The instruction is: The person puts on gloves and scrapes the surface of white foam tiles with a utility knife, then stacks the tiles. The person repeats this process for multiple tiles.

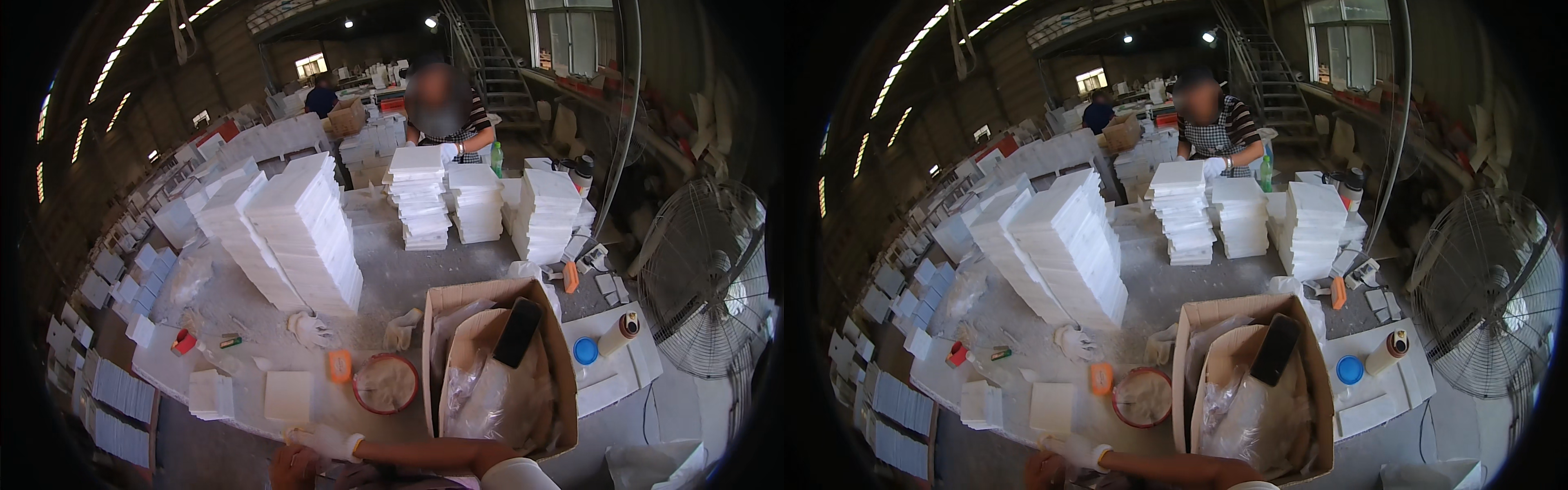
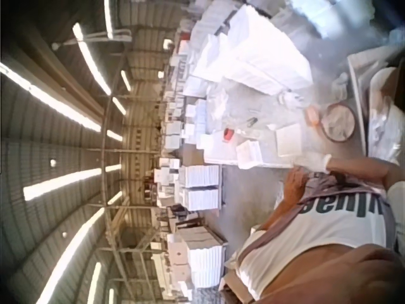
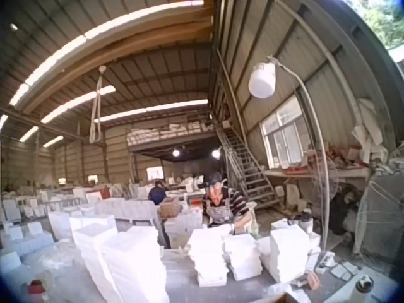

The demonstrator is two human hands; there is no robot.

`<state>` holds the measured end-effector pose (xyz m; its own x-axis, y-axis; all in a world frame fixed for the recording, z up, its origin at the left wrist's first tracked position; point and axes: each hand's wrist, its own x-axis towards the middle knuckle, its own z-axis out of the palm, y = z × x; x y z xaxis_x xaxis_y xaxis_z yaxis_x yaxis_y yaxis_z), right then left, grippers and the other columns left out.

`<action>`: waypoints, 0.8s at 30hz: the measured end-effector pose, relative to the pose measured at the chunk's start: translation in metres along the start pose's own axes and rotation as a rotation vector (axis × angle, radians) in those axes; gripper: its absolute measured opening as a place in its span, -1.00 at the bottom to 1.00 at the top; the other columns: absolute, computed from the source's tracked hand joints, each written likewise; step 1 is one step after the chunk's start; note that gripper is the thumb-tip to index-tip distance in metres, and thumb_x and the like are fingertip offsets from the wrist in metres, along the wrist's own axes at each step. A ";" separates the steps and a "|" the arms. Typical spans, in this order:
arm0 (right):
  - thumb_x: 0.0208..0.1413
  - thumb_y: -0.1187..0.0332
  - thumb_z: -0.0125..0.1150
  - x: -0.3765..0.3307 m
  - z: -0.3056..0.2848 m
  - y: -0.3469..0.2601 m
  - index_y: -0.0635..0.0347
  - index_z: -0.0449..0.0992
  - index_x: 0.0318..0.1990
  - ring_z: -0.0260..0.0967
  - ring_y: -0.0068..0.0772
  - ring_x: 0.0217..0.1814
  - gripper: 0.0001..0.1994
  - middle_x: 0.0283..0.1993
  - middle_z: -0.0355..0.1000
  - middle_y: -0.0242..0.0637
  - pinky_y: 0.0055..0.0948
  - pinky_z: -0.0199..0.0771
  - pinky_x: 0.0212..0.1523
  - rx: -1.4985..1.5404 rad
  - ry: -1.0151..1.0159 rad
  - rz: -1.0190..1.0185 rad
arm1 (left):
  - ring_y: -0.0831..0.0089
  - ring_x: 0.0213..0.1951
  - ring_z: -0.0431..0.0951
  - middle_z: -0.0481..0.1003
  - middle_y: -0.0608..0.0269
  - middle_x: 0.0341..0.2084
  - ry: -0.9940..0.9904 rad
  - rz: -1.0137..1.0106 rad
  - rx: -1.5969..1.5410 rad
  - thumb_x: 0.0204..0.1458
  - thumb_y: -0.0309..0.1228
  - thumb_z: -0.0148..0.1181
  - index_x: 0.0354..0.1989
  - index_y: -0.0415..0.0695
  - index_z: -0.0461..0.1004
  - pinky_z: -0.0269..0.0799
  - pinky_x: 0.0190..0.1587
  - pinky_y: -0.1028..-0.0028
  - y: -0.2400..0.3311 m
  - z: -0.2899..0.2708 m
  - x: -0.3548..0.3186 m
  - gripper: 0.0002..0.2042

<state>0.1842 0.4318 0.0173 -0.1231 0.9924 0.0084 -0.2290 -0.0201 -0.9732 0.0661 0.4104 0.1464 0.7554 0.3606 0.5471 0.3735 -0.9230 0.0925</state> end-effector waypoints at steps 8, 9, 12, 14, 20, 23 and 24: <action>0.28 0.18 0.10 -0.006 -0.015 -0.014 0.15 0.50 0.12 0.45 -0.31 -0.02 -0.64 -0.02 0.51 -0.22 -0.37 0.45 0.03 -0.422 -0.305 -0.083 | 0.08 -0.36 0.53 0.47 0.10 -0.33 0.013 -0.018 -0.001 -0.08 -0.51 0.24 -0.17 -0.15 0.43 0.48 -0.34 0.24 0.002 -0.002 -0.004 -0.74; 0.26 0.22 0.10 -0.002 -0.014 0.004 0.14 0.48 0.14 0.45 -0.27 -0.01 -0.65 0.00 0.50 -0.20 -0.36 0.44 0.05 -0.509 -0.332 -0.194 | 0.08 -0.37 0.53 0.47 0.10 -0.34 0.005 -0.003 0.001 -0.08 -0.51 0.24 -0.17 -0.15 0.43 0.48 -0.35 0.24 0.003 -0.002 -0.004 -0.74; 0.20 0.34 0.10 0.002 -0.010 0.040 0.10 0.45 0.18 0.46 -0.14 0.01 -0.61 0.02 0.49 -0.13 -0.29 0.44 0.09 -0.561 -0.322 -0.450 | 0.08 -0.37 0.54 0.47 0.10 -0.35 -0.021 0.024 0.011 -0.07 -0.52 0.22 -0.16 -0.16 0.42 0.49 -0.36 0.24 0.005 0.000 -0.010 -0.74; 0.21 0.36 0.06 0.007 -0.014 0.050 0.08 0.45 0.19 0.45 -0.09 0.04 -0.62 0.05 0.48 -0.09 -0.26 0.43 0.12 -0.537 -0.295 -0.340 | 0.08 -0.38 0.54 0.47 0.10 -0.36 -0.027 0.032 0.014 -0.06 -0.52 0.22 -0.15 -0.17 0.42 0.49 -0.37 0.24 0.005 0.002 -0.014 -0.74; 0.33 0.23 -0.08 -0.030 -0.003 -0.027 0.09 0.51 0.13 0.45 -0.03 0.07 -0.66 0.07 0.50 -0.07 -0.22 0.41 0.13 -0.472 -0.375 -0.128 | 0.09 -0.39 0.54 0.48 0.10 -0.38 -0.061 -0.084 0.042 -0.05 -0.53 0.19 -0.13 -0.18 0.40 0.50 -0.40 0.24 0.010 -0.009 -0.053 -0.73; 0.34 0.18 -0.09 -0.037 -0.009 -0.017 0.07 0.53 0.10 0.48 -0.04 0.02 -0.65 0.01 0.53 -0.10 -0.20 0.42 0.09 -0.523 -0.380 -0.238 | 0.09 -0.40 0.55 0.49 0.10 -0.40 -0.134 -0.175 0.029 -0.03 -0.54 0.16 -0.12 -0.19 0.39 0.50 -0.42 0.24 0.016 -0.008 -0.061 -0.74; 0.33 0.17 -0.06 -0.044 -0.009 -0.043 0.05 0.52 0.11 0.48 -0.04 0.02 -0.65 0.02 0.53 -0.11 -0.19 0.43 0.08 -0.483 -0.410 -0.124 | 0.10 -0.41 0.56 0.49 0.11 -0.42 -0.176 -0.224 0.031 -0.02 -0.55 0.14 -0.12 -0.19 0.38 0.49 -0.44 0.24 0.018 -0.012 -0.066 -0.74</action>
<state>0.2083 0.3900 0.0570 -0.5046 0.8548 0.1212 0.1832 0.2431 -0.9525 0.0165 0.3686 0.1215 0.7330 0.5751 0.3633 0.5559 -0.8142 0.1674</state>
